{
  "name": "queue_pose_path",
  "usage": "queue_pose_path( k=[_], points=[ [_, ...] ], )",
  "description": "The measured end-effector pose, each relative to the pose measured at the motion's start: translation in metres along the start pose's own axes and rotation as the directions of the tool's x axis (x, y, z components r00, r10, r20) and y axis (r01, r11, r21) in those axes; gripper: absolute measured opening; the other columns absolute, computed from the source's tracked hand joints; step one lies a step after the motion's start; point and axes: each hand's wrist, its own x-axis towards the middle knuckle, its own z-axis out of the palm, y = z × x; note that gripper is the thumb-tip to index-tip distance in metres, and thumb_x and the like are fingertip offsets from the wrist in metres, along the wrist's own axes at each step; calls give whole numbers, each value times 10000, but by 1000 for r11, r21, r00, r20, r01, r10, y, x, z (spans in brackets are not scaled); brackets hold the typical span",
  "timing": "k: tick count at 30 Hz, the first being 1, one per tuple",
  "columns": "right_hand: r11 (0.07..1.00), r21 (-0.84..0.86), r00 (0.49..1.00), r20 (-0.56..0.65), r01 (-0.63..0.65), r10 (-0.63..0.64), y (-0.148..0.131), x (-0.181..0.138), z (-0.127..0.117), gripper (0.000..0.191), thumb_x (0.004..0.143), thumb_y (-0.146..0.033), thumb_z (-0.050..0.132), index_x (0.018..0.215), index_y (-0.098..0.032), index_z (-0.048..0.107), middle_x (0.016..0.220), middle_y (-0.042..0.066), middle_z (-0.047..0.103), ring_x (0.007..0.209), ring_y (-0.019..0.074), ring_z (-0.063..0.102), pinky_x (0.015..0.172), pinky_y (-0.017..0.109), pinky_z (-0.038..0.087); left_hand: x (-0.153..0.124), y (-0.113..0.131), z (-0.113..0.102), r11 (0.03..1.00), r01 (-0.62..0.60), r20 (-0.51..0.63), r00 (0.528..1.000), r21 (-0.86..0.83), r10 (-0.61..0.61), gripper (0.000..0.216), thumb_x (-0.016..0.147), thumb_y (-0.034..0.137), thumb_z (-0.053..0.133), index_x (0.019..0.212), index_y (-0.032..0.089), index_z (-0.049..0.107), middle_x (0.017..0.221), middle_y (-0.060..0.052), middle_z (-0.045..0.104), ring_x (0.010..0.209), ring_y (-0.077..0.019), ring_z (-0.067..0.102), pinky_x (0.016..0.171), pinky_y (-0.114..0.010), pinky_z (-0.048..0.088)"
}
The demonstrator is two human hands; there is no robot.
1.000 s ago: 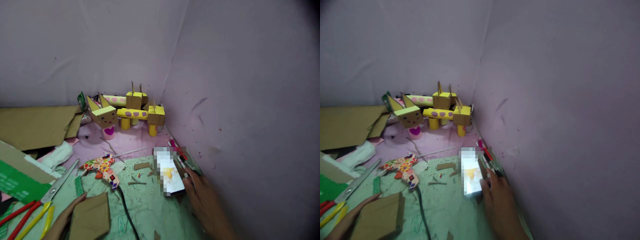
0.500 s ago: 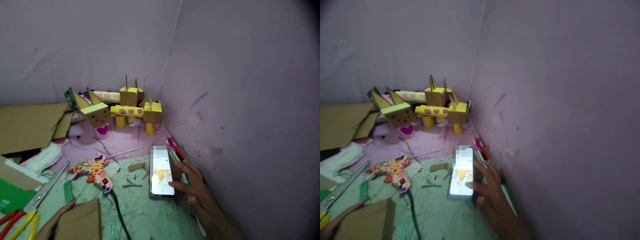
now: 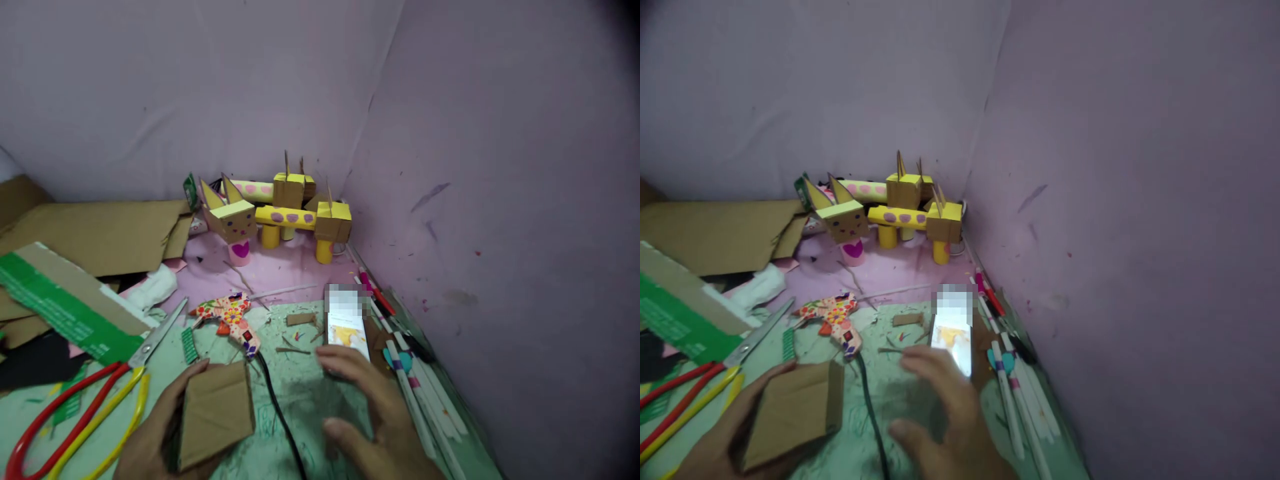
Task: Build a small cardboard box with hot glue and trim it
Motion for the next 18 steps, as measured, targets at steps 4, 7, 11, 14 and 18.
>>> queue_pose_path(
  k=[4,7,11,14,18],
  points=[
    [985,175,978,208,-3,-34,-17,14,45,798,718,-468,773,1399,-292,396,1430,96,475,1337,284,436,1119,449,345,0,14,-5,999,-46,27,999,-8,46,710,657,560,707,1249,237,486,1156,-98,696,998,-310,693,860,-424,575],
    [973,228,965,261,-36,-25,-17,25,68,920,674,-480,801,1435,-241,341,1430,136,461,1334,311,428,1119,495,322,2,14,-8,986,-158,112,980,-50,163,721,656,478,751,1263,223,458,1179,-105,688,998,-282,698,854,-379,581],
    [988,147,976,207,44,-75,-12,28,61,818,735,-493,750,1424,-264,375,1376,129,529,1279,306,493,1068,480,390,6,11,-9,991,-114,182,975,-73,126,720,683,490,741,1283,238,433,1176,-91,690,1010,-271,693,866,-372,573],
    [983,-106,989,33,147,-144,1,21,18,574,818,-478,672,1343,-321,502,1401,96,509,1289,305,476,1065,484,384,8,12,-7,997,-34,160,986,-69,44,701,683,515,723,1269,241,456,1176,-99,686,1007,-293,687,877,-414,560],
    [898,-420,985,-46,130,-165,30,6,-45,400,897,-518,523,1240,-338,626,1488,57,413,1356,351,374,1076,576,317,8,16,-4,994,61,116,992,-96,-49,691,648,524,712,1241,234,508,1124,-106,707,988,-337,678,868,-464,542]
  ],
)
